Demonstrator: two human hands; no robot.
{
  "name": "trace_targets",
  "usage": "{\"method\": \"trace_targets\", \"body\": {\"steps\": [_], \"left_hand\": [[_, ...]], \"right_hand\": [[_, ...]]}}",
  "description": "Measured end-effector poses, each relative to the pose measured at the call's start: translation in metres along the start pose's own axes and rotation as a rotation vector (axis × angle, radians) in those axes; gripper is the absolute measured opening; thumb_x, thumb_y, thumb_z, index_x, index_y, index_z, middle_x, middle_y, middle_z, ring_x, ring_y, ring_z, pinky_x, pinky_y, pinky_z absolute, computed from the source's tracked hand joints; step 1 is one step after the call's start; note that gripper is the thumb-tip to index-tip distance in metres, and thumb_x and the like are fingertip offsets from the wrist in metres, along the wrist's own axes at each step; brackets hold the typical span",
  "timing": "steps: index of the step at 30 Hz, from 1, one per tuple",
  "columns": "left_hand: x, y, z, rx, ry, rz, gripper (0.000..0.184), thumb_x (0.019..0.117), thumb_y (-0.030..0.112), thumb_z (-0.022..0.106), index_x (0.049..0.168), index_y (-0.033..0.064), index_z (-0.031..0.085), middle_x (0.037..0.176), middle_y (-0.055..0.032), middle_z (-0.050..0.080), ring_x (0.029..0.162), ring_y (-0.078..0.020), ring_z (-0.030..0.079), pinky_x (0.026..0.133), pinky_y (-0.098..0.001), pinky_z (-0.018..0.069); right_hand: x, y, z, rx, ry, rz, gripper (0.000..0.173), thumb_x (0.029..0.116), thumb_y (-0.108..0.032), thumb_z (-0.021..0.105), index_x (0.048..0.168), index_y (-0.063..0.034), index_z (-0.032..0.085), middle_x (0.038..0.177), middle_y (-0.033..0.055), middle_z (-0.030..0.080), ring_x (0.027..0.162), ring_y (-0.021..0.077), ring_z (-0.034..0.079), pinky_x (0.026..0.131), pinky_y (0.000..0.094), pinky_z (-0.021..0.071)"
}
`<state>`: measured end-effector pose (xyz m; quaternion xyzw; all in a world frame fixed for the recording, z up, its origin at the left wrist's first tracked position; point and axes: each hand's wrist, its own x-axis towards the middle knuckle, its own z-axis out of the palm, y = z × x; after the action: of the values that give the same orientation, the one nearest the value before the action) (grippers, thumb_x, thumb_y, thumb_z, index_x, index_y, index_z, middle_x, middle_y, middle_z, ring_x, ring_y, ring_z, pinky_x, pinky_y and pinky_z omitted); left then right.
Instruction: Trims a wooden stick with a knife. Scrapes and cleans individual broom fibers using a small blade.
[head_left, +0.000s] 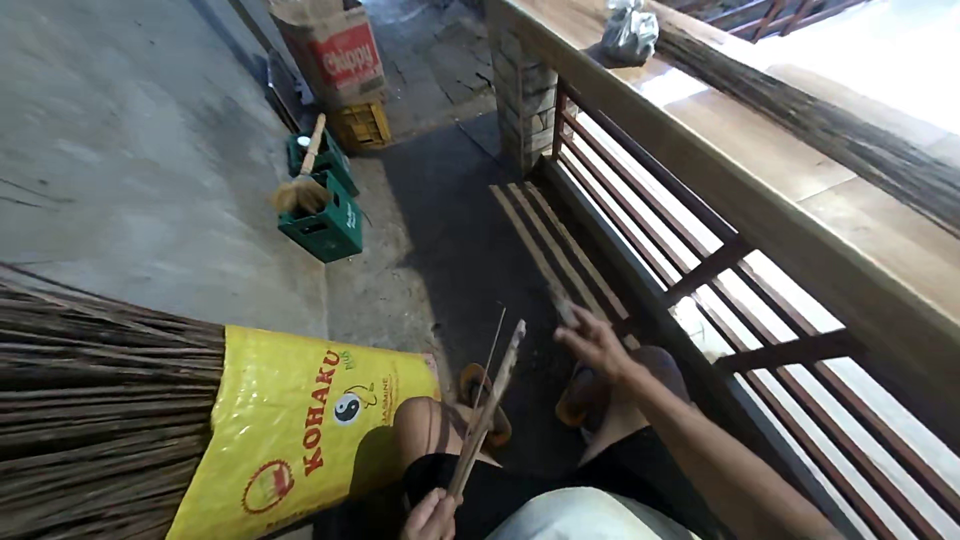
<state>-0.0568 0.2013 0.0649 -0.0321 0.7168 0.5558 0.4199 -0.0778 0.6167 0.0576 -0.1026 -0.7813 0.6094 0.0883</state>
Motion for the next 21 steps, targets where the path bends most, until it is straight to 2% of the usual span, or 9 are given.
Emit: {"method": "trace_targets", "body": {"steps": [1, 2, 4, 6, 9, 13, 16, 19, 21], "left_hand": [[0.004, 0.005, 0.005, -0.002, -0.005, 0.008, 0.024, 0.1058, 0.015, 0.041, 0.114, 0.0016, 0.059, 0.062, 0.0089, 0.050, 0.048, 0.0009, 0.044, 0.045, -0.0147, 0.0373], [0.007, 0.010, 0.009, -0.010, -0.014, 0.015, 0.024, 0.1055, 0.014, 0.040, 0.113, 0.0014, 0.059, 0.062, 0.0087, 0.051, 0.049, 0.0008, 0.045, 0.046, -0.0148, 0.0386], [0.012, 0.018, 0.014, -0.029, -0.046, 0.033, 0.023, 0.1049, 0.012, 0.040, 0.113, 0.0014, 0.059, 0.061, 0.0086, 0.050, 0.049, 0.0005, 0.046, 0.047, -0.0149, 0.0398], [0.016, 0.021, 0.017, -0.045, -0.084, 0.050, 0.023, 0.1045, 0.012, 0.040, 0.113, 0.0024, 0.060, 0.061, 0.0088, 0.051, 0.050, 0.0003, 0.047, 0.048, -0.0152, 0.0408], [0.021, 0.025, 0.018, -0.079, -0.108, 0.072, 0.021, 0.1045, 0.012, 0.041, 0.112, 0.0039, 0.058, 0.063, 0.0080, 0.053, 0.050, 0.0001, 0.049, 0.048, -0.0154, 0.0423], [0.027, 0.022, 0.016, -0.122, 0.007, 0.073, 0.026, 0.1094, 0.015, 0.032, 0.113, 0.0020, 0.055, 0.066, 0.0010, 0.061, 0.052, -0.0044, 0.057, 0.049, -0.0175, 0.0483], [0.038, 0.024, 0.009, -0.007, 0.114, 0.110, 0.025, 0.1085, 0.014, 0.039, 0.115, -0.0016, 0.057, 0.077, -0.0028, 0.065, 0.060, -0.0080, 0.062, 0.056, -0.0225, 0.0540], [0.044, 0.038, -0.014, 0.210, 0.316, 0.324, 0.033, 0.1058, 0.017, 0.042, 0.119, -0.0101, 0.057, 0.096, -0.0118, 0.070, 0.082, -0.0152, 0.069, 0.078, -0.0347, 0.0593], [0.036, 0.067, -0.036, 0.259, 0.481, 0.499, 0.036, 0.1069, 0.017, 0.041, 0.119, -0.0148, 0.053, 0.092, -0.0108, 0.067, 0.081, -0.0133, 0.066, 0.080, -0.0346, 0.0586]], "right_hand": [[-0.009, -0.007, 0.014, -0.116, -0.070, -0.121, 0.065, 0.0943, -0.025, 0.073, 0.148, 0.0014, 0.050, 0.135, 0.0178, 0.064, 0.118, 0.0203, 0.065, 0.102, 0.0375, 0.0538], [-0.017, -0.015, 0.028, -0.222, -0.153, -0.198, 0.065, 0.0918, -0.027, 0.077, 0.147, -0.0019, 0.053, 0.144, 0.0194, 0.058, 0.125, 0.0283, 0.062, 0.106, 0.0455, 0.0518], [-0.025, -0.018, 0.052, -0.364, -0.252, -0.335, 0.058, 0.0904, -0.025, 0.078, 0.143, -0.0087, 0.059, 0.148, 0.0200, 0.055, 0.111, 0.0381, 0.069, 0.088, 0.0558, 0.0586], [-0.027, -0.004, 0.069, -0.409, -0.240, -0.545, 0.044, 0.0939, -0.016, 0.073, 0.136, -0.0079, 0.063, 0.139, 0.0180, 0.062, 0.098, 0.0348, 0.074, 0.076, 0.0512, 0.0623], [-0.024, 0.011, 0.081, -0.457, -0.163, -0.714, 0.022, 0.0995, -0.010, 0.064, 0.120, -0.0072, 0.069, 0.123, 0.0129, 0.071, 0.089, 0.0272, 0.075, 0.071, 0.0415, 0.0633], [-0.024, 0.025, 0.084, -0.494, -0.153, -0.718, 0.014, 0.0992, -0.010, 0.063, 0.110, -0.0065, 0.071, 0.114, 0.0118, 0.073, 0.085, 0.0255, 0.075, 0.068, 0.0400, 0.0628], [-0.026, 0.032, 0.081, -0.495, -0.157, -0.635, 0.014, 0.0995, -0.009, 0.062, 0.107, -0.0042, 0.072, 0.114, 0.0142, 0.074, 0.087, 0.0292, 0.075, 0.071, 0.0449, 0.0629], [-0.026, 0.030, 0.065, -0.489, -0.116, -0.419, 0.018, 0.0990, -0.010, 0.063, 0.111, -0.0027, 0.074, 0.121, 0.0168, 0.072, 0.105, 0.0340, 0.073, 0.086, 0.0530, 0.0606], [-0.020, 0.034, 0.043, -0.455, -0.054, -0.225, 0.024, 0.1003, -0.013, 0.062, 0.118, -0.0010, 0.072, 0.123, 0.0173, 0.071, 0.112, 0.0326, 0.070, 0.097, 0.0537, 0.0560]]}}
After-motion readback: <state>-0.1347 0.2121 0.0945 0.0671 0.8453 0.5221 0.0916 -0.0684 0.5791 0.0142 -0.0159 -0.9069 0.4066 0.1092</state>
